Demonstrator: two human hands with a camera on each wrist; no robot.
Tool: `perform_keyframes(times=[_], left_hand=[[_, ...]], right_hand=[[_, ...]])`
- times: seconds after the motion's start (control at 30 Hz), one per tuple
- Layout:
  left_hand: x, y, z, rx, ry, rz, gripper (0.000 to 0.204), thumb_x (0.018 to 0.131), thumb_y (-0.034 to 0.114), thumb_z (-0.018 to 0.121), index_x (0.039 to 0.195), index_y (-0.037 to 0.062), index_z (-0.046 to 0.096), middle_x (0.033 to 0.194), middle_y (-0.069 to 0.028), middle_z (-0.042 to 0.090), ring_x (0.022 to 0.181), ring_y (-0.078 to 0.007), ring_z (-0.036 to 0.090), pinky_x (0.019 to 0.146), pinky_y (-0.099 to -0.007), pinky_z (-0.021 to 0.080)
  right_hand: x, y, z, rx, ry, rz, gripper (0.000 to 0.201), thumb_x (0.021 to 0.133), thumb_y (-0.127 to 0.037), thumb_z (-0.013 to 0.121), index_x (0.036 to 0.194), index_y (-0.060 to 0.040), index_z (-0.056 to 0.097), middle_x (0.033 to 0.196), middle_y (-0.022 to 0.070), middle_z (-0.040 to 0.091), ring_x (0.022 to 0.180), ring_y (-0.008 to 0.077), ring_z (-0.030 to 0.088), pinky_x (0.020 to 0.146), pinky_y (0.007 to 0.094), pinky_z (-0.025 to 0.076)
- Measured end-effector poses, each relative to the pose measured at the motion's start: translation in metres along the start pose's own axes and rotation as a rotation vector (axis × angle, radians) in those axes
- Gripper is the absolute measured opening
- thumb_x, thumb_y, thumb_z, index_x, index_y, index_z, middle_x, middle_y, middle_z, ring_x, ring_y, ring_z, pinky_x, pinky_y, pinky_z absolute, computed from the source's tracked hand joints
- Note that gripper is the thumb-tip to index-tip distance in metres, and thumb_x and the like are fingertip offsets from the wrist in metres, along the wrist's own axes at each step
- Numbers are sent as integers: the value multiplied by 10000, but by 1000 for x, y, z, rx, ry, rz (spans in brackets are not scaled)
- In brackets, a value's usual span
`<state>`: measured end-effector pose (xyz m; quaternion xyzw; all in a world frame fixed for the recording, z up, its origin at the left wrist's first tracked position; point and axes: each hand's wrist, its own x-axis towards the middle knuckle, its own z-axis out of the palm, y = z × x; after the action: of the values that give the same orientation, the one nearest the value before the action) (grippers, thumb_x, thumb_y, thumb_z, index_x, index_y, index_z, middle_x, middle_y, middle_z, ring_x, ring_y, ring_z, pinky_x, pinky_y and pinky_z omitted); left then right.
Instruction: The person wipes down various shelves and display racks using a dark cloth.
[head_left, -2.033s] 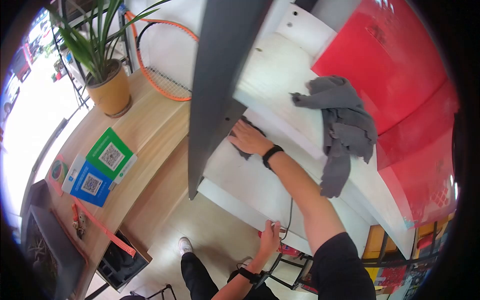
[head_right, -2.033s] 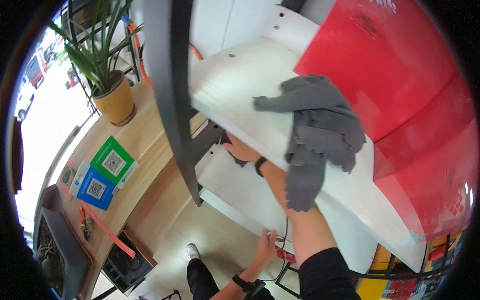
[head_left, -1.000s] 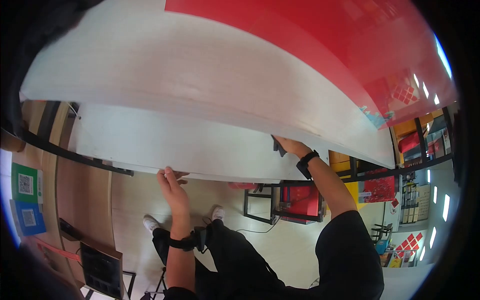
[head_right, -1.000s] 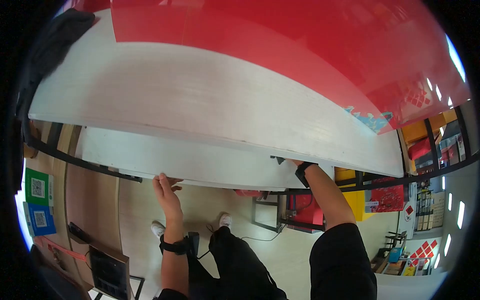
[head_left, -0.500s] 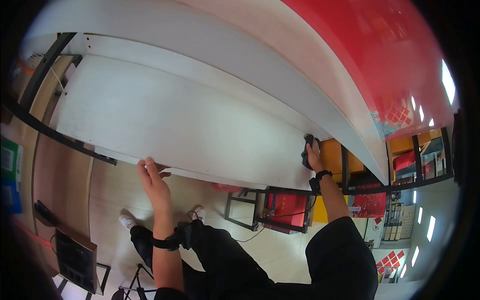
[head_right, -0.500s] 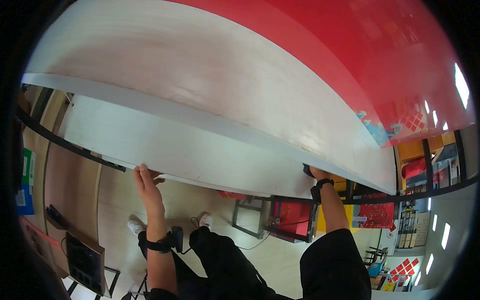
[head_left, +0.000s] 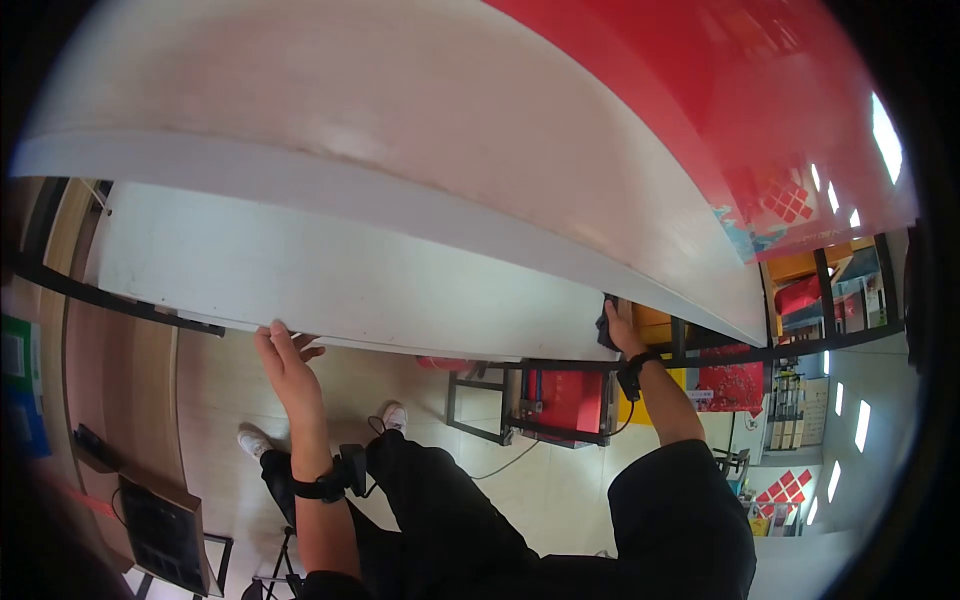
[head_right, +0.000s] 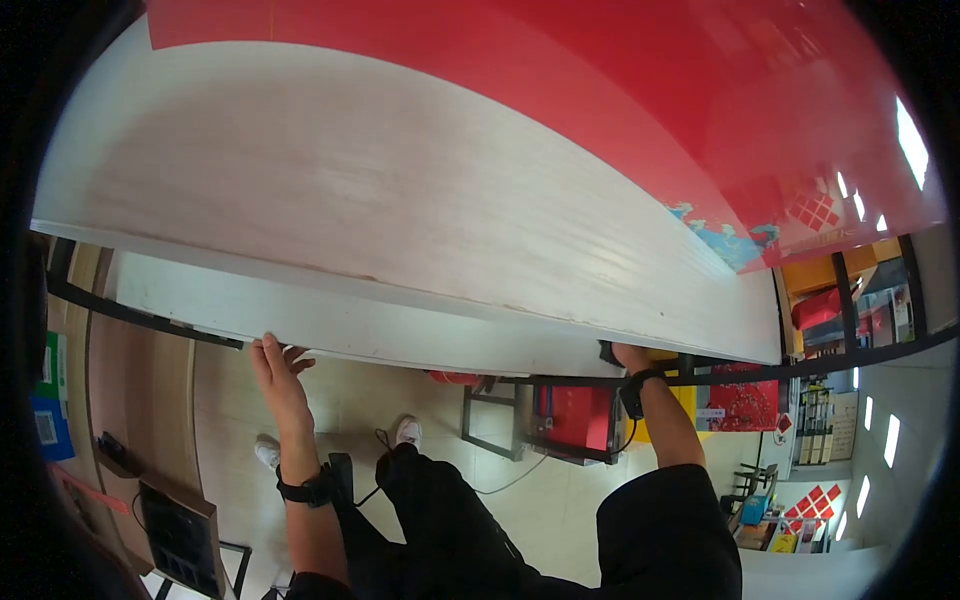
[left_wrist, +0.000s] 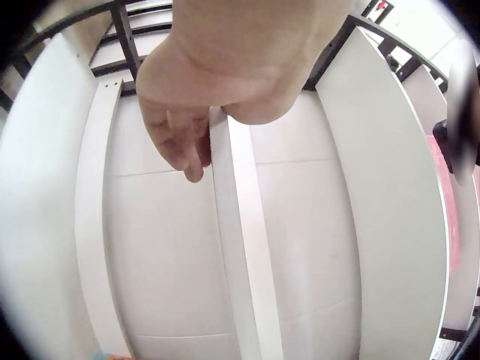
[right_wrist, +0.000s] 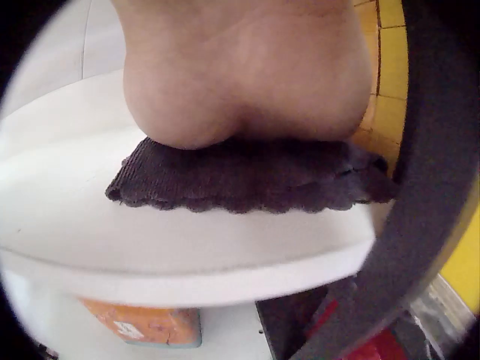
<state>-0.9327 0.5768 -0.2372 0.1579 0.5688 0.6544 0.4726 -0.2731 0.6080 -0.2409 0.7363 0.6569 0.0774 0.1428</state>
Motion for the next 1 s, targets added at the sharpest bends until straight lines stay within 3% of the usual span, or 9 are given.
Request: perform_keyframes(times=[0.03,0.1,0.27,0.3,0.5,0.6,0.83,0.93,1.0], left_hand=[[0,1,0,6,-5,-10,323,993,383,414,1068,69,432,902,-57,509,818,-169,604,671,-299,504],[1,4,-3,14,-27,-19,321,994,381,410,1061,67,430,905,-59,514,829,-174,612,672,-300,505],[2,5,-8,16,-92,-31,327,996,383,404,1040,60,417,922,-68,529,832,-185,628,656,-300,511],[2,4,-8,7,-91,-37,328,997,382,401,1041,58,416,916,-70,530,826,-188,631,649,-299,513],[5,-3,-11,11,-108,-21,333,1003,366,386,1041,36,415,862,-92,558,811,-207,651,634,-298,517],[7,-3,-18,-34,-161,-30,315,1002,331,408,1024,18,438,858,-56,539,802,-143,610,651,-277,495],[26,5,-54,-1,-360,9,313,915,156,405,1084,-28,594,977,-110,659,894,-202,646,713,-295,494],[37,2,-66,90,-458,47,322,878,91,362,1064,-29,595,1010,-119,667,877,-200,647,720,-301,491],[39,4,-72,43,-426,41,329,871,57,365,1095,-23,592,1011,-116,668,887,-198,641,724,-300,489]], right_hand=[[-15,-48,-74,338,-254,139,703,976,-465,318,1460,8,126,1524,212,125,1417,358,63,1149,388,69],[-30,-75,-101,415,-237,145,709,975,-472,315,1465,0,115,1531,208,97,1415,372,56,1147,417,66],[-57,-108,-85,404,-98,163,691,980,-461,300,1473,-19,104,1545,176,69,1413,397,38,1141,464,65],[-62,-116,-72,414,73,100,638,974,-420,319,1432,14,220,1502,224,180,1389,408,102,1133,476,96],[-72,-234,-128,420,25,-21,645,983,-400,293,1449,31,180,1534,177,132,1418,375,56,1140,489,61],[-71,-291,-147,424,80,-158,608,981,-353,315,1436,39,218,1528,176,161,1412,387,90,1135,499,87],[-62,-409,-188,419,159,-413,576,960,-262,378,1427,44,240,1520,184,186,1413,382,112,1133,495,104],[-58,-460,-211,425,153,-514,574,961,-265,382,1426,44,248,1515,191,195,1409,386,127,1128,500,110],[-55,-494,-223,428,154,-581,579,958,-274,400,1417,52,265,1508,203,204,1399,402,144,1122,509,121]])
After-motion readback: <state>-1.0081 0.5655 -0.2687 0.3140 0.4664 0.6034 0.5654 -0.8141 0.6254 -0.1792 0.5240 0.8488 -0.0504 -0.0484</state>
